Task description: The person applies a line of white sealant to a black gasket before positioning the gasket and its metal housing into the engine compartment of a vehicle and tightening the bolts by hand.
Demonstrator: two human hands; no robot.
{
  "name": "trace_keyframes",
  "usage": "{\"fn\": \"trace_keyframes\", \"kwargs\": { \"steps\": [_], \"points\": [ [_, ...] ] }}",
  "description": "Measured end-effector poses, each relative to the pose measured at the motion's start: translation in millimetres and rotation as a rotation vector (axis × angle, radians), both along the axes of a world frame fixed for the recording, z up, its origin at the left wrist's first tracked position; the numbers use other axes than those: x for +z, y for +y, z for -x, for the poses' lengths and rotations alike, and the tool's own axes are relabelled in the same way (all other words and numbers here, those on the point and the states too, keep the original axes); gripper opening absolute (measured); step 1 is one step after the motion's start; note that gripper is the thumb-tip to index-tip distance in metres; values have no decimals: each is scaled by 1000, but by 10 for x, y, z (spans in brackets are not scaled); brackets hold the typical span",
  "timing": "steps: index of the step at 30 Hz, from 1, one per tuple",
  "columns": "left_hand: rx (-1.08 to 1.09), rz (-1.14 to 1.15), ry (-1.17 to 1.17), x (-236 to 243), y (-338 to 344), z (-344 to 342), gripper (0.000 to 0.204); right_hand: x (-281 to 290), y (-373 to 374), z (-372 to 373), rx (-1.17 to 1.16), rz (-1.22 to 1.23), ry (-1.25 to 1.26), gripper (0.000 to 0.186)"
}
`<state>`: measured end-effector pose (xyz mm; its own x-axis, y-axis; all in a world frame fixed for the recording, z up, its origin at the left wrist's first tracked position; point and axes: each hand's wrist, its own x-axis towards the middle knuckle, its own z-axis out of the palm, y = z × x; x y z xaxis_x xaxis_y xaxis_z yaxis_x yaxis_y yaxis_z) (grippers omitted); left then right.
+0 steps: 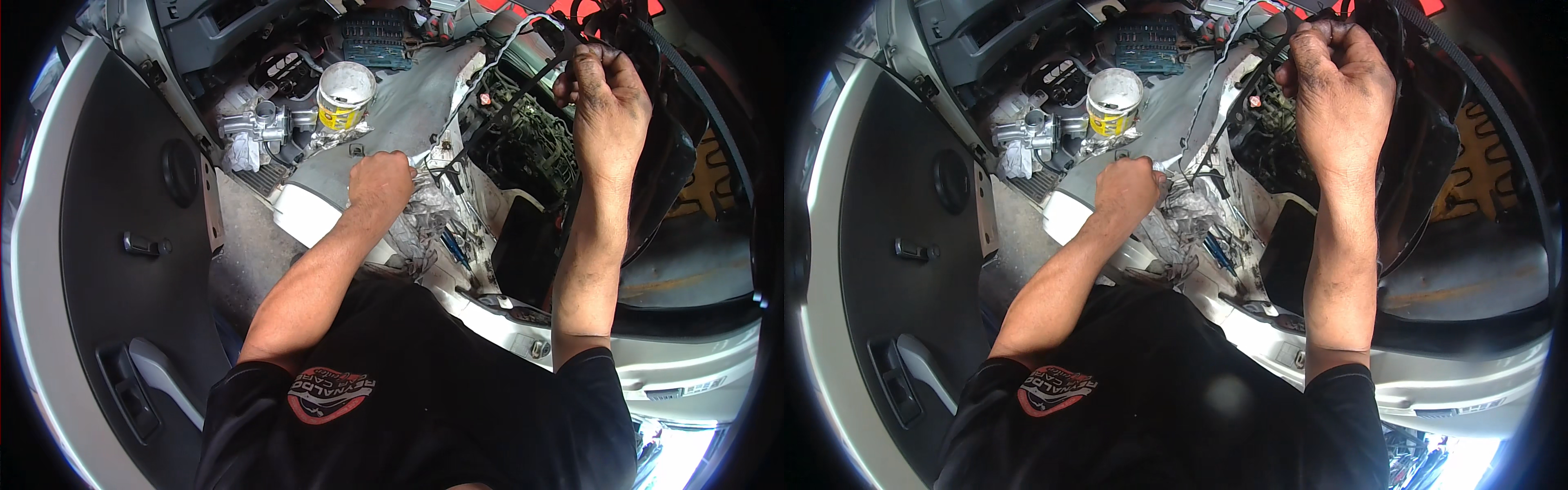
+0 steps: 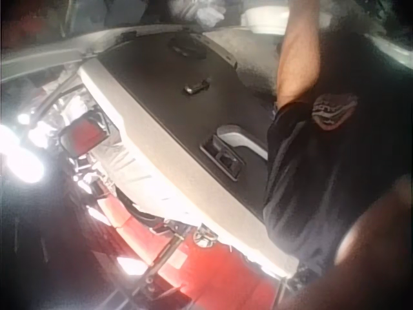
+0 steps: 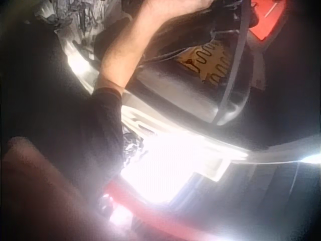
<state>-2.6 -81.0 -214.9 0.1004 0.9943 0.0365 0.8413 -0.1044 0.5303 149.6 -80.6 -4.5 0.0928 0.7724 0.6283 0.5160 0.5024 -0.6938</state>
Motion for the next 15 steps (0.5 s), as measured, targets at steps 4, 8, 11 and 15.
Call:
{"fn": "trace_keyframes", "kwargs": {
  "steps": [4, 8, 11, 15],
  "points": [
    [-3, 0, -3, -40, -2, 13, 29, -12, 10, 3, 6, 10, 1, 14],
    [8, 0, -14, -51, -12, 9, 29, 0, 8, 7, -3, 13, 12, 14],
    [11, 6, -11, -70, -4, 10, 29, -3, 13, -5, -2, 14, 0, 14],
    [12, 10, -8, -87, 3, 11, 29, -5, 15, -14, 0, 7, -1, 14]
  ]
}}
